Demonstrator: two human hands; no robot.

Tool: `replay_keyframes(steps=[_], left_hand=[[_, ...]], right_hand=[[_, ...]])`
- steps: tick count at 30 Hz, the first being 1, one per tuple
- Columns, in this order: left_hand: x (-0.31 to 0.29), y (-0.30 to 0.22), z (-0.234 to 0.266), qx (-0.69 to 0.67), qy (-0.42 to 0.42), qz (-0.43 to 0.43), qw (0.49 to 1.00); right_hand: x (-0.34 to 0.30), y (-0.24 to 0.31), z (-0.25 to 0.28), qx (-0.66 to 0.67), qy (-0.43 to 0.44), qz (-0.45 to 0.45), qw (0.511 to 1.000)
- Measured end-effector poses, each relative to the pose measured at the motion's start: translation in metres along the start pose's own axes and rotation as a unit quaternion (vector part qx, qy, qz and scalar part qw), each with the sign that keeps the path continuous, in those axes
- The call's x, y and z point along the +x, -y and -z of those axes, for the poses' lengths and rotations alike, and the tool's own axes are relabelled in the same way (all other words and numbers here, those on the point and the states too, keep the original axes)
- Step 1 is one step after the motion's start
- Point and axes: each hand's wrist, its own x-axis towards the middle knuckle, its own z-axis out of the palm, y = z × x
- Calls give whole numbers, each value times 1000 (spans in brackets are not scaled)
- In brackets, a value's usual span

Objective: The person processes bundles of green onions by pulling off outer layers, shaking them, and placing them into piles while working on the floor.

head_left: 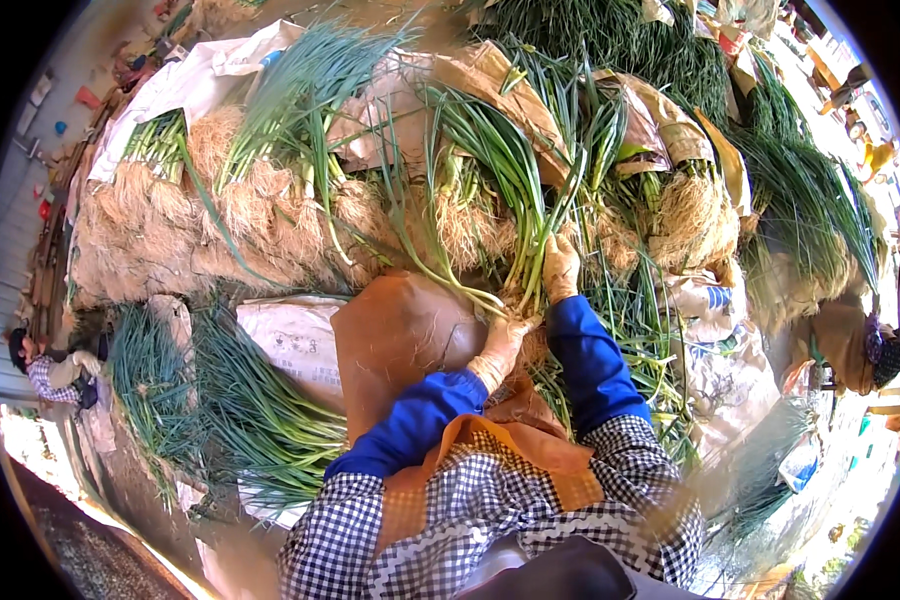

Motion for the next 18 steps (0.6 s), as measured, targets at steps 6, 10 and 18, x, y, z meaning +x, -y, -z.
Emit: replay_keyframes(steps=[6,10,18], left_hand=[[14,24,21,-62,-74,-20,995],[14,20,8,-83,-86,-68,990],[32,55,21,21,-41,-200,979]], right_hand=[[-70,28,35,-439,81,175,877],[-119,38,117,-368,349,127,852],[35,69,27,-566,185,328,734]])
